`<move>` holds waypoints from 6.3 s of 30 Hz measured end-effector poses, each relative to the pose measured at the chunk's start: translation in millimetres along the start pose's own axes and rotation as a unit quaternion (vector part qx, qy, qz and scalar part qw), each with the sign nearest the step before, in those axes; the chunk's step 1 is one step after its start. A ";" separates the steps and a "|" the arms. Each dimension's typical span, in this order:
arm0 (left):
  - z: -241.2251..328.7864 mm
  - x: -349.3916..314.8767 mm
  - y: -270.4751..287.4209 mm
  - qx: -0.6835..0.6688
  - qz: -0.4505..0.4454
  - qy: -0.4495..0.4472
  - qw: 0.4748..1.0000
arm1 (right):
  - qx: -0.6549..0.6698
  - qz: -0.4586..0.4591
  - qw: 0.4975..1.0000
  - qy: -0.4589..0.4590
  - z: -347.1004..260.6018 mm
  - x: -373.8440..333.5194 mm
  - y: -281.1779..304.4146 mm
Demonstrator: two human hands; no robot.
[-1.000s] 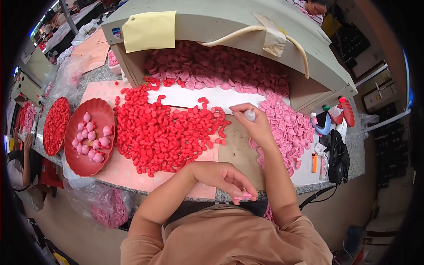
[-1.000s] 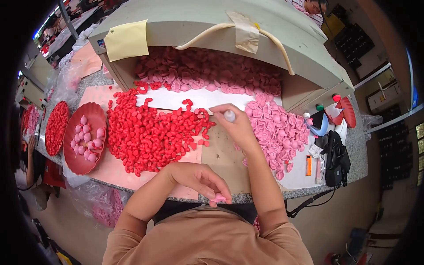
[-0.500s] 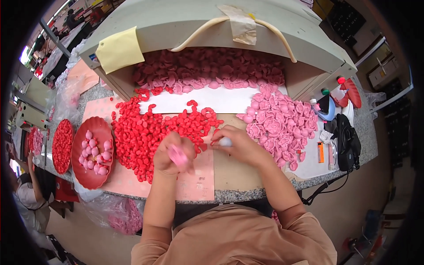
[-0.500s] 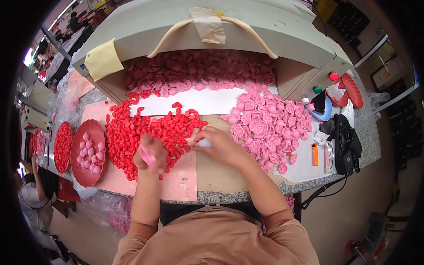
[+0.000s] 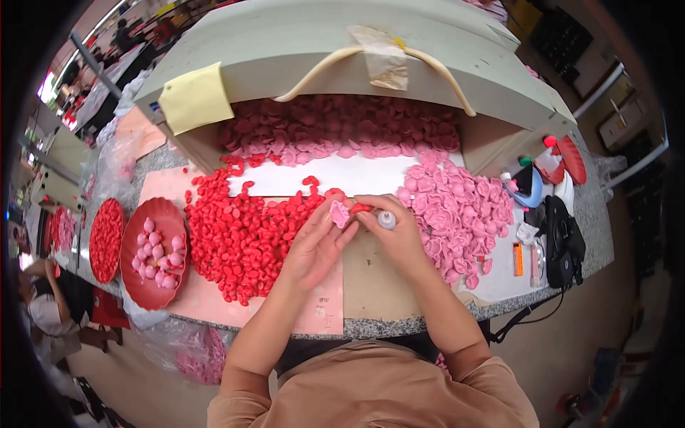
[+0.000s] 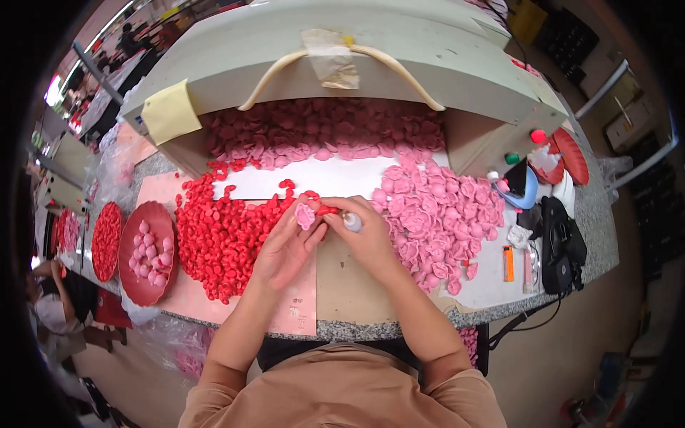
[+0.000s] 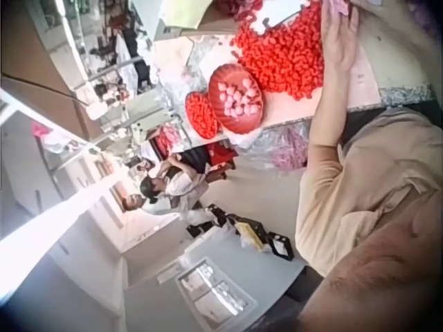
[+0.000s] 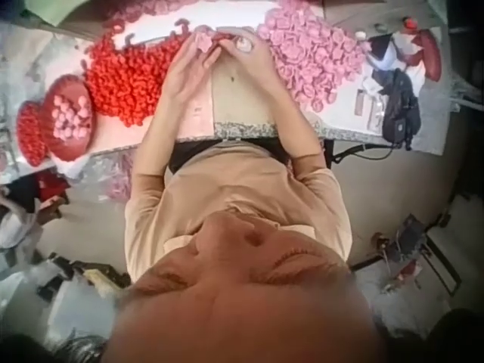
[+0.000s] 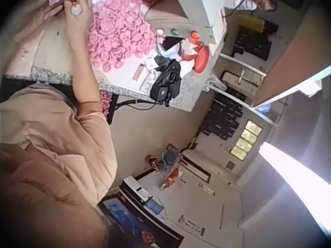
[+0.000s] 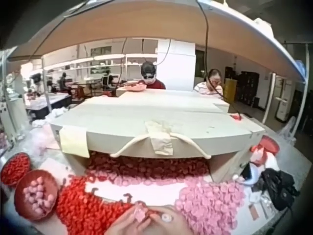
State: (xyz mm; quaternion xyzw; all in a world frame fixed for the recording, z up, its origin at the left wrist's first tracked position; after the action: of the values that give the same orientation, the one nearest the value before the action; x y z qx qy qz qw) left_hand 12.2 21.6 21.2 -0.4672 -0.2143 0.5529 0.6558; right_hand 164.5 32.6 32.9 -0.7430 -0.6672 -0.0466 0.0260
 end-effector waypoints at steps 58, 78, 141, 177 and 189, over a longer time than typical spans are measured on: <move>-6.1 9.1 11.0 0.269 0.035 -0.124 0.955 | 0.109 -0.040 0.983 -0.142 15.5 2.9 -4.2; -3.3 7.7 13.8 0.277 0.059 -0.113 0.953 | 0.094 -0.029 0.987 -0.126 10.0 -1.8 -10.3; 11.8 -5.7 -4.6 0.649 0.054 -0.271 0.709 | 0.112 -0.066 0.978 -0.163 18.8 -11.6 -22.1; 2.4 -10.3 -6.9 0.659 0.105 -0.280 0.690 | 0.003 -0.066 0.995 -0.081 16.0 -13.3 -19.9; 10.8 -9.5 -9.9 0.663 0.065 -0.265 0.697 | 0.072 -0.085 0.988 -0.105 20.4 -8.7 -12.0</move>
State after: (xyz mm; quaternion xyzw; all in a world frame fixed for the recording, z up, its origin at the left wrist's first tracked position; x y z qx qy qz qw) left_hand 6.0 17.3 37.0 0.2420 0.0742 0.6939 0.6741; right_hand 152.4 27.4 11.4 -0.6804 -0.7286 0.0781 0.0050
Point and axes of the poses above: each hand's wrist, its own x-axis towards the middle knuckle, its own y-axis out of the back of the hand, z = x × y, the point moved 4 cm from there along x, towards the middle knuckle, and after that the axes turned 12 degrees about z, right-handed, at the moved point
